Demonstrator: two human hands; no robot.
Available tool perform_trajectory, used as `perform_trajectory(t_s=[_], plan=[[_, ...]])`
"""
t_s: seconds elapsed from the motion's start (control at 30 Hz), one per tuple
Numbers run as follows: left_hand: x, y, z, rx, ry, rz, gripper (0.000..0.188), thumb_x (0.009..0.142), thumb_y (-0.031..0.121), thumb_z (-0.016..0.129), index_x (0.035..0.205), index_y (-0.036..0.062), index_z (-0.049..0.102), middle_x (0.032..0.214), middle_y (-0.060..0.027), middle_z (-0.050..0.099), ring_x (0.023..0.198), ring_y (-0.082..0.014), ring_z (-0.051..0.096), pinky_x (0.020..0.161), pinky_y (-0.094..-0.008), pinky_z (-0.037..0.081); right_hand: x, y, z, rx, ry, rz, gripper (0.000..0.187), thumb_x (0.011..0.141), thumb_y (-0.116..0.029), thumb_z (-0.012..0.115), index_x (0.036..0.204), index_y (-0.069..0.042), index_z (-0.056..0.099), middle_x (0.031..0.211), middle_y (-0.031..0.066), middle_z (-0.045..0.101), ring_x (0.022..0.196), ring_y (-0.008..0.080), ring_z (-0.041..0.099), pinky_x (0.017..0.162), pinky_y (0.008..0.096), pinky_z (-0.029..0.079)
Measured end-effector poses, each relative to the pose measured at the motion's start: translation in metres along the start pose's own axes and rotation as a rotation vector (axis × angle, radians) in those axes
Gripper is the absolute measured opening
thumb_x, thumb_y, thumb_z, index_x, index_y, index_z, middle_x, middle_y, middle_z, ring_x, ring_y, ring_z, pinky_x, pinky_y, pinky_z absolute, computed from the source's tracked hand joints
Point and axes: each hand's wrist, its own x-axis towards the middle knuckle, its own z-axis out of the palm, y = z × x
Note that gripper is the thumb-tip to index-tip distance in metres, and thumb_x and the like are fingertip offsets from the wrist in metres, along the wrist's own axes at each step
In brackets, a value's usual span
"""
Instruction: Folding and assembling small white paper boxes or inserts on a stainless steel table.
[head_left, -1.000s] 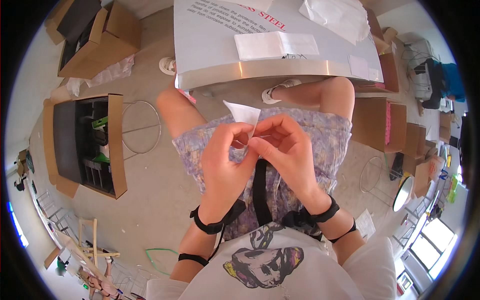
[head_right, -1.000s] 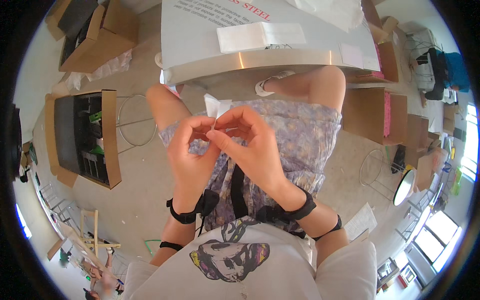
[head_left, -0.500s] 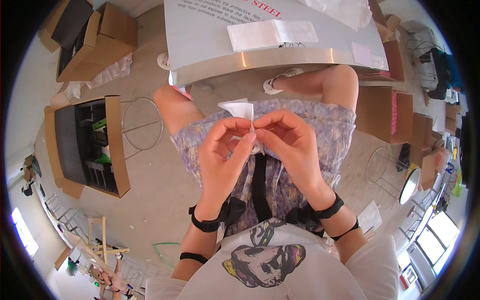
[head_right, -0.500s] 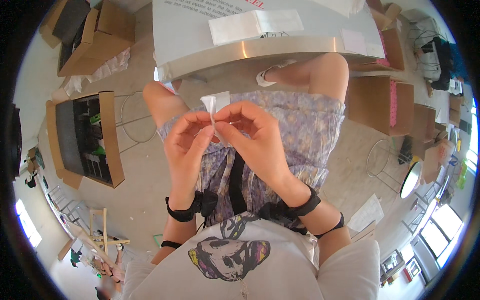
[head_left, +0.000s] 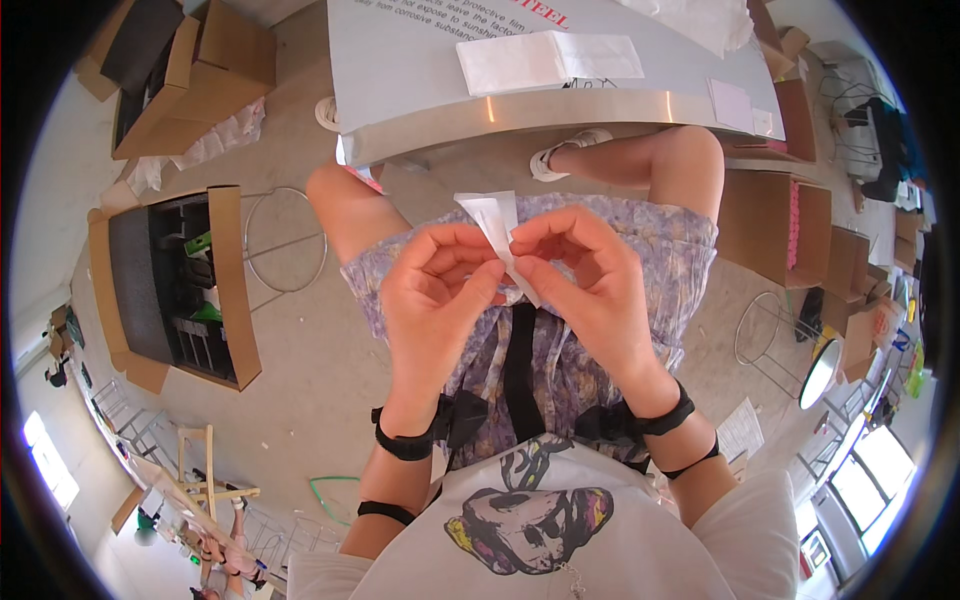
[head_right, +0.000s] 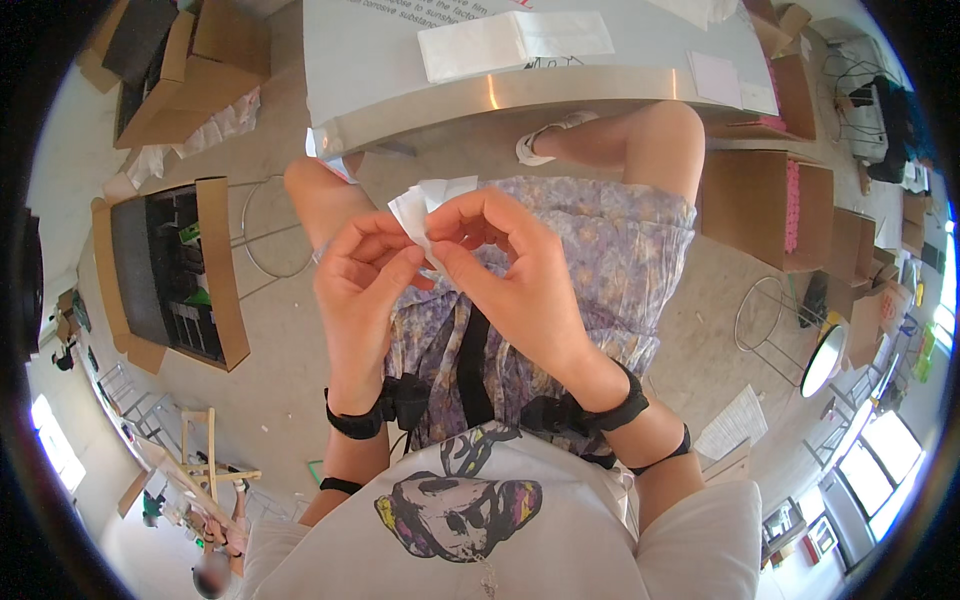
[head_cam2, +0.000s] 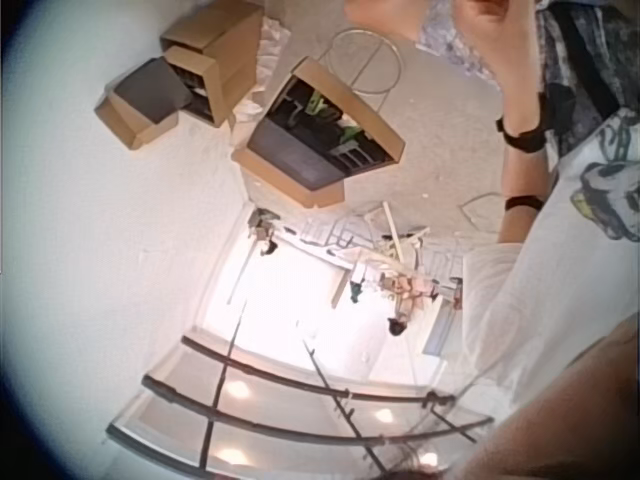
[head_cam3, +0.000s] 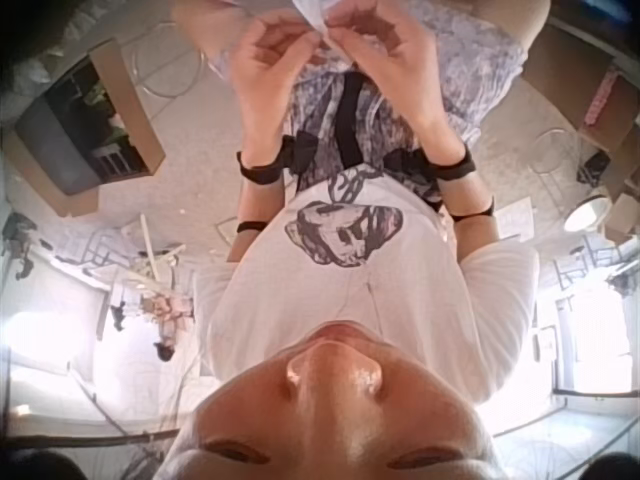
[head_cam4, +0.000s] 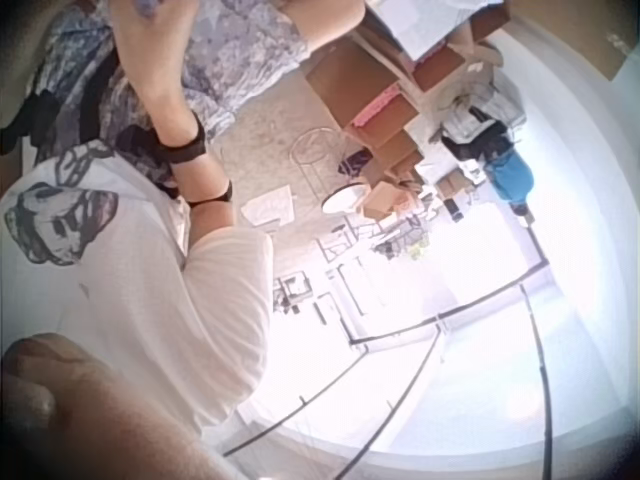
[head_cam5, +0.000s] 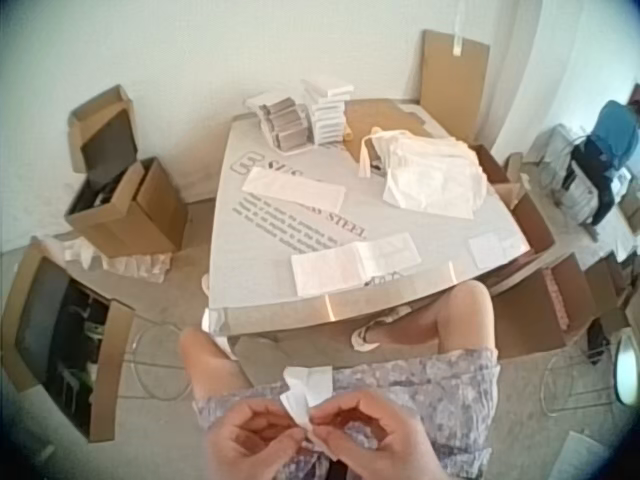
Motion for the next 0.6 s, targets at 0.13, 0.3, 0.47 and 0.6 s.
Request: perform_trajectory(t_s=[0.13,0.3,0.47,0.6], plan=[[0.001,0.006,0.004,0.032,0.019,0.008,0.028,0.088,-0.003,0.066,0.115,-0.0017,0.058,0.099,-0.0116,0.07,0.088,-0.0151,0.069,0.068,-0.0266,0.058,0.002,-0.003,-0.001,0.042,-0.005,0.05,0.017,0.088,0.002,0.065,0.105,0.0,0.064,0.096,0.0031,0.066,0.09,0.0109,0.063,0.085,0.0277,0.05],[0.004,0.011,0.011,0.121,0.05,0.053,0.03,0.085,-0.01,0.065,0.111,-0.001,0.054,0.093,-0.0113,0.072,0.085,-0.0151,0.071,0.073,-0.0246,0.056,0.004,-0.003,-0.004,0.141,-0.027,0.158,0.019,0.089,0.001,0.066,0.108,0.001,0.064,0.098,0.0041,0.067,0.092,0.0119,0.064,0.086,0.0288,0.051],[0.009,0.006,0.01,0.13,0.04,0.119,0.034,0.085,-0.01,0.065,0.114,0.0,0.051,0.093,-0.0121,0.072,0.086,-0.0151,0.071,0.074,-0.0244,0.056,0.006,-0.002,-0.006,-0.04,-0.06,0.034,0.018,0.09,-0.002,0.066,0.108,0.001,0.065,0.098,0.0043,0.068,0.092,0.011,0.064,0.083,0.0274,0.051],[0.017,0.003,0.012,0.12,0.019,0.086,0.037,0.084,-0.009,0.067,0.116,0.0005,0.05,0.092,-0.0113,0.072,0.083,-0.0142,0.07,0.073,-0.0247,0.055,0.013,-0.005,-0.004,0.078,0.04,0.258,0.012,0.091,-0.003,0.065,0.102,0.001,0.066,0.096,0.0026,0.068,0.088,0.0083,0.062,0.08,0.0275,0.05]])
